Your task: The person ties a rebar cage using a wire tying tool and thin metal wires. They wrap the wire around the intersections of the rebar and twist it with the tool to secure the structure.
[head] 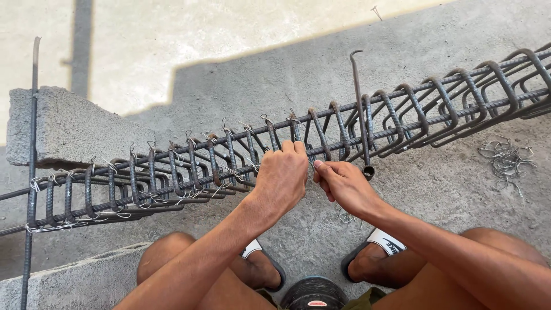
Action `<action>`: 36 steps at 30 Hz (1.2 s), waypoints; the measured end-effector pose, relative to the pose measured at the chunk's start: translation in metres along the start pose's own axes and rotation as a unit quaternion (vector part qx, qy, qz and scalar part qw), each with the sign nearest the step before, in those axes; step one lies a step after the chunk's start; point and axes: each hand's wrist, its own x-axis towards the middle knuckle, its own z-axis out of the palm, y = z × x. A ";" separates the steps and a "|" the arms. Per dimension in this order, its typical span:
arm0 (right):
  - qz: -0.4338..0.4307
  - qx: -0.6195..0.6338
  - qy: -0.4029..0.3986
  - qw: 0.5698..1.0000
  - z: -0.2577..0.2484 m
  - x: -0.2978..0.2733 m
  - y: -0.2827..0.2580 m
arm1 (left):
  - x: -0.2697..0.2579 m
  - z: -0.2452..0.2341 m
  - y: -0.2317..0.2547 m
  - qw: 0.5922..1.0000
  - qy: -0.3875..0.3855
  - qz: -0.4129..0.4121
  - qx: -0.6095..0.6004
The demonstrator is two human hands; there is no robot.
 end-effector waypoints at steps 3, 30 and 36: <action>-0.005 -0.020 -0.004 1.000 -0.001 -0.001 -0.009 | -0.004 0.000 0.006 1.000 0.009 -0.009 -0.022; 0.040 0.044 -0.118 0.991 -0.030 -0.003 -0.045 | 0.015 0.030 -0.007 0.991 0.116 -0.022 -0.063; -0.010 -0.118 -0.043 0.992 -0.059 -0.027 -0.075 | 0.016 0.019 -0.006 0.995 0.029 -0.038 -0.086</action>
